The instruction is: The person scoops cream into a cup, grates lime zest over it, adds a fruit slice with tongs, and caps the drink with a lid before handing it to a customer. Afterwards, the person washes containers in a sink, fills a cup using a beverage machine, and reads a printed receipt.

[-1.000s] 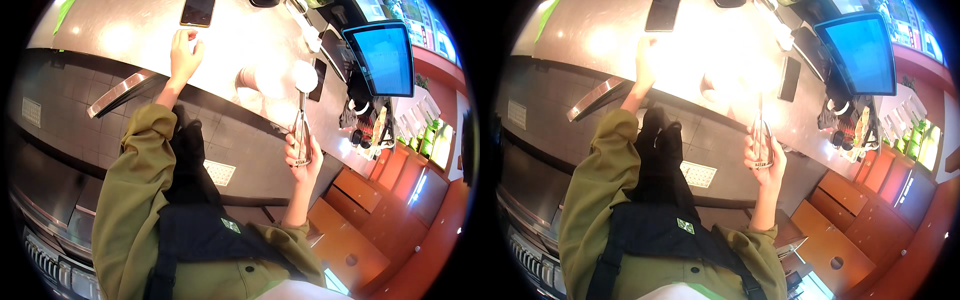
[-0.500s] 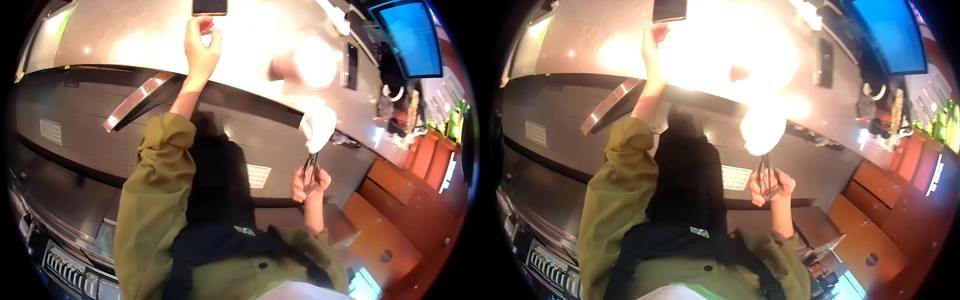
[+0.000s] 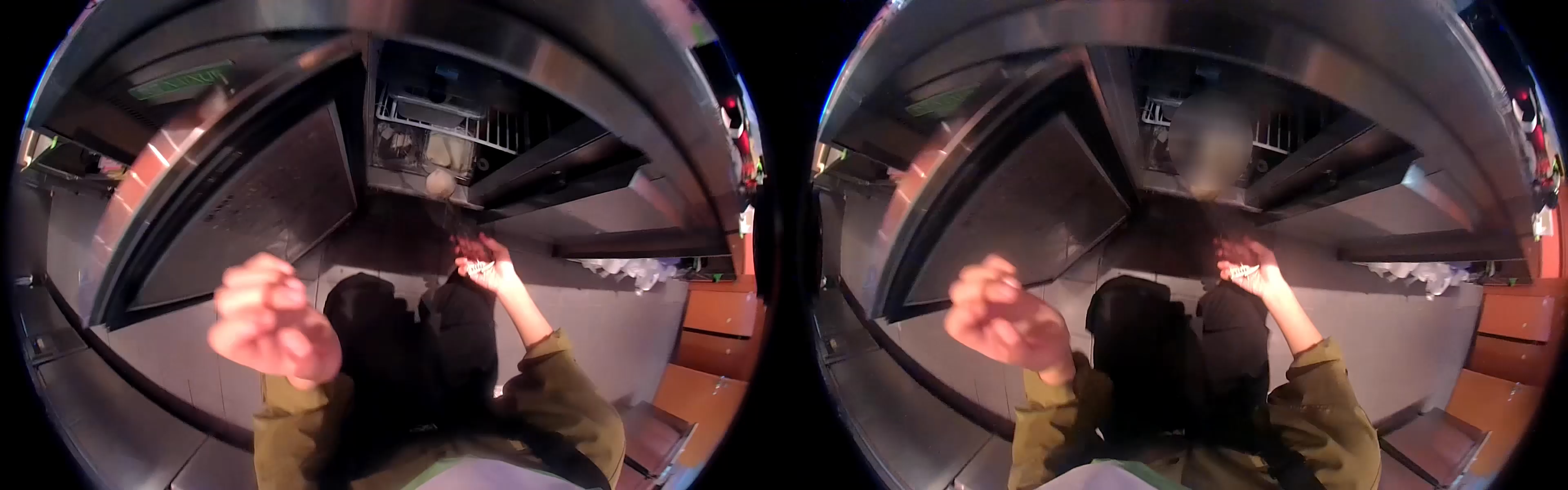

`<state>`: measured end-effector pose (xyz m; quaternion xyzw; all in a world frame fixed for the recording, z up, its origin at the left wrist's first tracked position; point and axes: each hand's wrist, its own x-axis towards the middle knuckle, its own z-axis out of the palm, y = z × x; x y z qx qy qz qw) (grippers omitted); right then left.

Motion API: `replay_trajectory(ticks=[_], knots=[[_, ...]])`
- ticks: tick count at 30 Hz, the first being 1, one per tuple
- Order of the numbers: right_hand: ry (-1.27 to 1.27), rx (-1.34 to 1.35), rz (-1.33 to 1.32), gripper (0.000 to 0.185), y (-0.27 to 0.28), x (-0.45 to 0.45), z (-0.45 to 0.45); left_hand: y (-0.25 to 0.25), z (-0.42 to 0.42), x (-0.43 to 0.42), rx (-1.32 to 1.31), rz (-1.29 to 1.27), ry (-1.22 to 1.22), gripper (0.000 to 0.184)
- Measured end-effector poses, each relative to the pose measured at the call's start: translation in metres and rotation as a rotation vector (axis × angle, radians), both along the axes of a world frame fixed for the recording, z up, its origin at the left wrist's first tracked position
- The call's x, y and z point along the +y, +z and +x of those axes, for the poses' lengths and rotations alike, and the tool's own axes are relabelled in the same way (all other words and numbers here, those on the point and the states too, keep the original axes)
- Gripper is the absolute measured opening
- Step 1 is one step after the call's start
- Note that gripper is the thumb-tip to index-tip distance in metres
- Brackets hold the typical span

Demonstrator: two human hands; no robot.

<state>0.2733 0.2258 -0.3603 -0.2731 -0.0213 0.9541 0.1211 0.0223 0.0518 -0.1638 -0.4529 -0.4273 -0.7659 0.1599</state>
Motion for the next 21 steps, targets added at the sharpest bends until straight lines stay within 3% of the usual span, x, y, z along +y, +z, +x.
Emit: replay_trajectory(ticks=[2,3,5,8,10,12,14,15,16,17,19,21], knots=[[-0.093,-0.104,0.097,0.049,-0.054,0.027,-0.016,-0.067,0.009,-0.028,0.022,-0.117,-0.093,0.023],[-0.076,0.02,0.122,0.041,-0.07,0.046,-0.025,-0.093,0.009,-0.037,0.062,-0.216,-0.114,0.02],[-0.238,-0.219,0.102,0.031,-0.079,0.074,-0.053,-0.121,0.006,-0.045,-0.081,-0.589,-0.238,0.017],[-0.231,-0.21,0.103,0.03,-0.105,0.119,-0.063,-0.164,0.005,-0.01,-0.369,-0.924,-0.398,0.013],[-0.251,-0.214,0.022,0.035,-0.113,0.14,-0.07,-0.206,-0.003,0.024,-0.372,-1.204,-0.309,0.013],[-0.235,-0.291,0.032,0.04,-0.116,0.151,-0.081,-0.28,-0.008,0.057,-0.544,-1.052,-0.518,0.012],[-0.266,-0.28,0.118,0.044,-0.116,0.151,-0.089,-0.321,-0.015,0.092,-0.402,-1.148,-0.478,0.011],[-0.288,-0.275,0.157,0.046,-0.122,0.152,-0.087,-0.337,-0.016,0.111,-0.471,-1.192,-0.502,0.011],[-0.244,-0.069,-0.148,0.055,-0.134,0.166,-0.081,-0.35,-0.017,0.128,-0.539,-1.242,-0.526,0.01],[-0.216,-0.076,0.073,0.06,-0.145,0.17,-0.077,-0.358,-0.017,0.14,-0.61,-1.295,-0.546,0.01],[-0.255,-0.042,-0.127,0.061,-0.143,0.177,-0.071,-0.364,-0.015,0.157,-0.799,-1.283,-0.559,0.01],[-0.375,-0.124,-0.087,0.06,-0.128,0.167,-0.071,-0.374,-0.014,0.171,-0.889,-1.235,-0.529,0.01]])
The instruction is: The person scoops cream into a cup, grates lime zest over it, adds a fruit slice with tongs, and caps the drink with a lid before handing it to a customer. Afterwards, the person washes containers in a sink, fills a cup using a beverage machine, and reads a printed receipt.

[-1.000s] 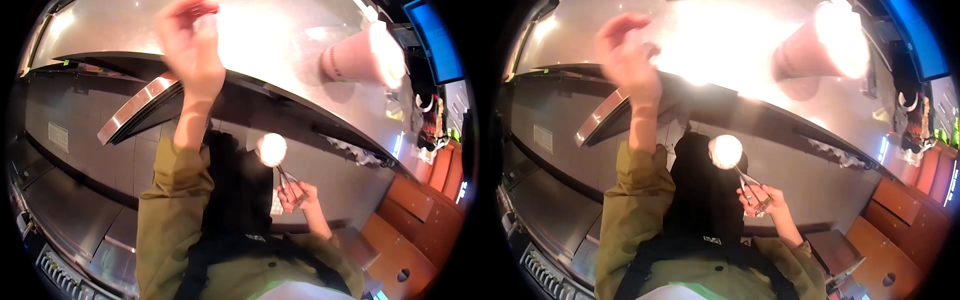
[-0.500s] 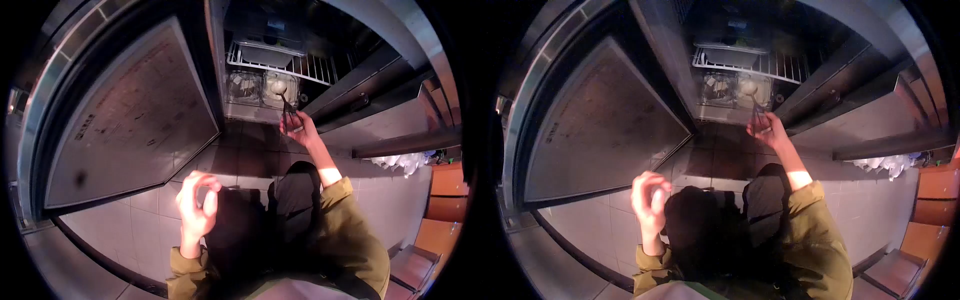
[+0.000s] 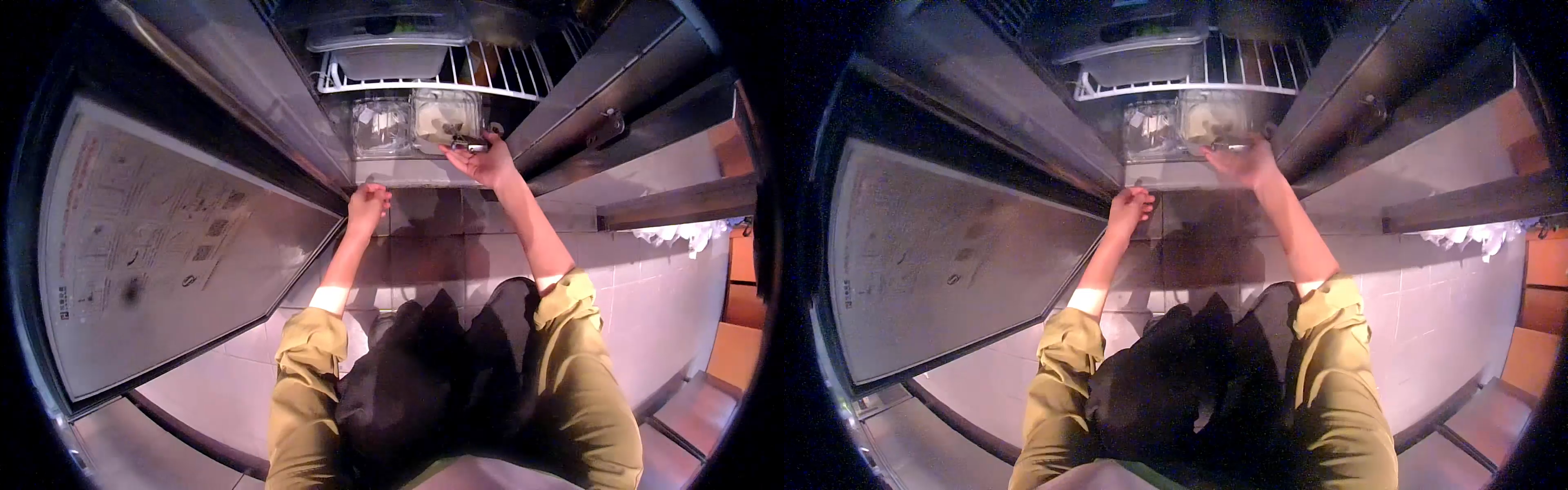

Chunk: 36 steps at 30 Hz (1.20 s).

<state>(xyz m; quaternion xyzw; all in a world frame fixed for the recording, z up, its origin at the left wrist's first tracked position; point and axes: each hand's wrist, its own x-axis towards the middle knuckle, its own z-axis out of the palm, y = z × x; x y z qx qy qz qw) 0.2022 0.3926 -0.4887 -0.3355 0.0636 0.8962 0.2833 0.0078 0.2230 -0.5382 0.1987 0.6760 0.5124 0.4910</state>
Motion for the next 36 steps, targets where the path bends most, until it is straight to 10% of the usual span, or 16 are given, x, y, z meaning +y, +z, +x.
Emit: replay_trajectory(ticks=[7,11,14,19,25,36], knots=[[0.018,-0.159,0.229,0.044,-0.05,-0.076,0.003,-0.019,-0.037,0.126,0.647,0.154,0.174,0.016],[0.184,-0.318,0.327,0.037,-0.082,-0.087,-0.048,-0.067,-0.109,0.242,1.266,-0.183,-0.488,0.041],[0.064,-0.173,0.296,0.025,-0.094,-0.073,-0.081,-0.071,-0.118,0.262,1.533,-0.158,-0.53,0.041],[0.05,0.242,0.277,0.027,-0.113,-0.096,-0.073,-0.083,-0.138,0.29,1.458,-0.492,-0.97,0.055],[0.047,-0.011,0.237,0.029,-0.107,-0.094,-0.028,-0.167,-0.192,0.319,1.31,-0.195,-0.818,0.055],[-0.009,0.081,0.239,0.027,-0.13,-0.1,-0.008,-0.053,-0.148,0.276,1.5,-0.276,-0.818,0.05]])
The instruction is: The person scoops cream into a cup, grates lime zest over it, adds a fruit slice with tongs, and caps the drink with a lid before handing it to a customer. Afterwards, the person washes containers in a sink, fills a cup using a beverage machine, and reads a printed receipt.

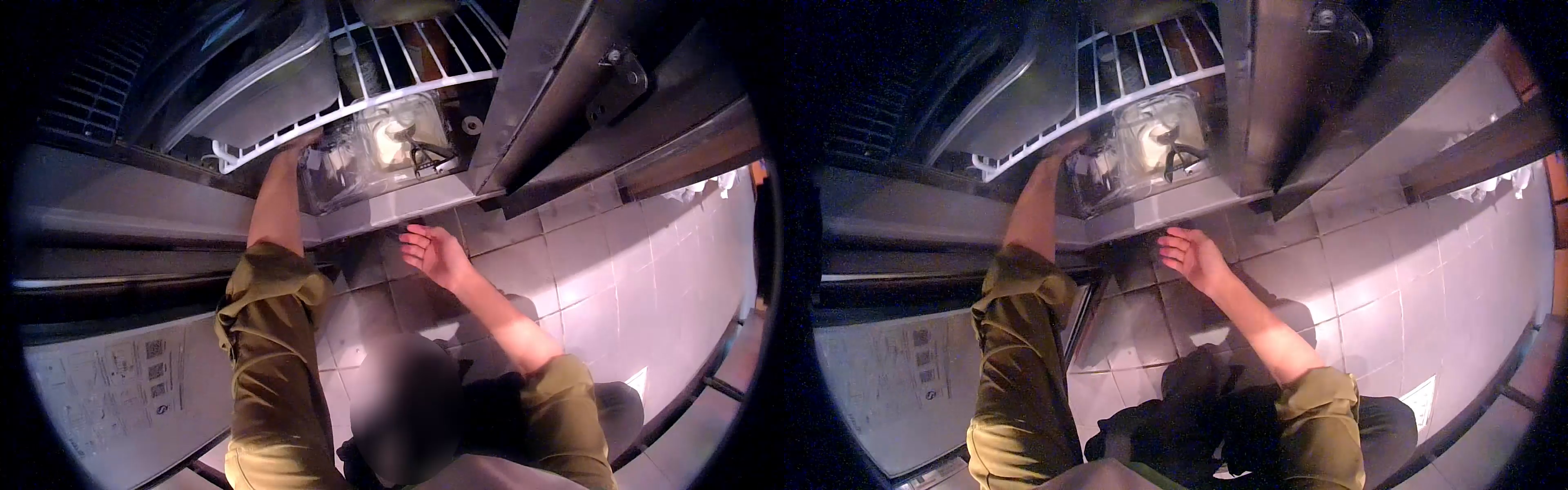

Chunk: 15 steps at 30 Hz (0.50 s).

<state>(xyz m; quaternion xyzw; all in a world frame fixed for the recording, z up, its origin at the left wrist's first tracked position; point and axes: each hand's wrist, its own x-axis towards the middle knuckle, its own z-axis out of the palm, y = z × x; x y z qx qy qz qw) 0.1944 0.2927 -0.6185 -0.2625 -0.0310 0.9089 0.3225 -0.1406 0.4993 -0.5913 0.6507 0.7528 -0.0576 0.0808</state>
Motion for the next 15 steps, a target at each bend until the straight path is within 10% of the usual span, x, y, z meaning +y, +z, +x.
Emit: replay_trajectory(ticks=[15], knots=[[0.147,-0.25,0.098,0.033,0.023,-0.004,0.007,0.078,0.007,-0.026,0.186,0.238,-0.065,0.04]])
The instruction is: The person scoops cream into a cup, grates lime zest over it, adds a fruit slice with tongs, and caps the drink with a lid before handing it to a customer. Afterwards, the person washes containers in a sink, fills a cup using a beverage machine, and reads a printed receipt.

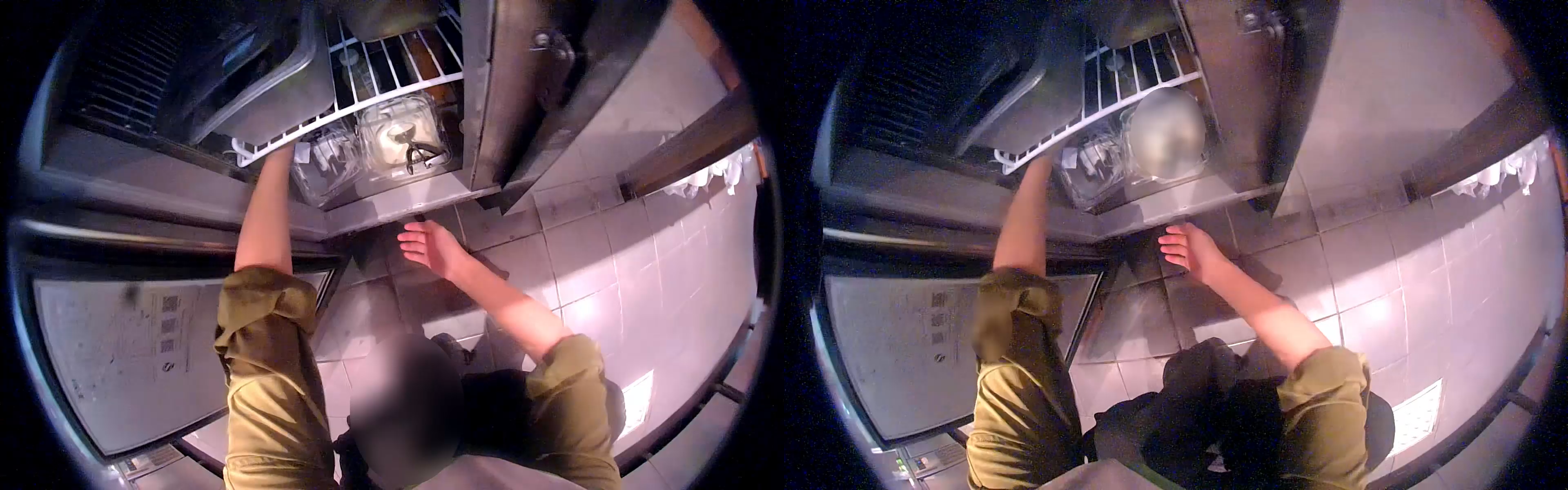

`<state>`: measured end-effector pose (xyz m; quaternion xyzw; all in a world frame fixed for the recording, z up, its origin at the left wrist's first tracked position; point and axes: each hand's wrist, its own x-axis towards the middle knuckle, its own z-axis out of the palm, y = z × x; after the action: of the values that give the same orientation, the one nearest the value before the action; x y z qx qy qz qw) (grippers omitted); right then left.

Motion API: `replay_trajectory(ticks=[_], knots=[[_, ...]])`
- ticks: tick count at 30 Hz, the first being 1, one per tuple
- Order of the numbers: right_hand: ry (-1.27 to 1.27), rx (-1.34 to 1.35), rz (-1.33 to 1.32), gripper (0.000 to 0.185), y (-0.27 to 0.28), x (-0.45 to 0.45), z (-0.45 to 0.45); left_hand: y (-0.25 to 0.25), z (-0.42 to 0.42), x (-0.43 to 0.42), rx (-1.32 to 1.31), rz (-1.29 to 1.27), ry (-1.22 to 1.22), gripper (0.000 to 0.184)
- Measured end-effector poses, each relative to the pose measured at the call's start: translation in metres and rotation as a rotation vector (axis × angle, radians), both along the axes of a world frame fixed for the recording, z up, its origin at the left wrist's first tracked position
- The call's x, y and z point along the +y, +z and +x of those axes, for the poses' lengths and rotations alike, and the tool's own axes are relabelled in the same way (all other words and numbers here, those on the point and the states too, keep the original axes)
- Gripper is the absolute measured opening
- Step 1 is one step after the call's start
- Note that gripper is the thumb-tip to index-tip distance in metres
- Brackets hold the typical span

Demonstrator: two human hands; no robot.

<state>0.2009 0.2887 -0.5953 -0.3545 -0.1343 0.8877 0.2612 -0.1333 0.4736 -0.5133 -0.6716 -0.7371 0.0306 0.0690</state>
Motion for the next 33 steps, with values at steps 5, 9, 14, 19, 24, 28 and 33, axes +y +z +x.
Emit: replay_trajectory(ticks=[5,9,14,19,24,28,33], knots=[[0.13,-0.113,0.136,0.034,0.025,0.012,0.003,0.03,0.027,-0.029,0.013,0.192,-0.021,0.037],[0.091,-0.122,0.175,0.033,0.046,0.016,0.008,0.044,0.053,-0.063,-0.047,0.433,-0.002,0.033],[0.081,-0.139,0.18,0.032,0.048,0.013,0.01,0.043,0.078,-0.094,-0.432,0.584,0.333,0.032],[0.089,-0.193,0.187,0.032,0.04,0.01,0.019,0.056,0.122,-0.116,-0.516,0.745,0.301,0.022],[0.064,-0.158,0.208,0.032,0.035,0.013,0.027,0.027,0.137,-0.103,-0.316,0.822,0.063,0.02],[0.031,-0.153,0.226,0.032,0.032,0.017,0.035,0.02,0.171,-0.103,-0.324,0.802,-0.24,0.036],[-0.036,-0.166,0.208,0.032,0.028,0.023,0.038,0.012,0.178,-0.115,-0.304,0.527,-0.621,0.049]])
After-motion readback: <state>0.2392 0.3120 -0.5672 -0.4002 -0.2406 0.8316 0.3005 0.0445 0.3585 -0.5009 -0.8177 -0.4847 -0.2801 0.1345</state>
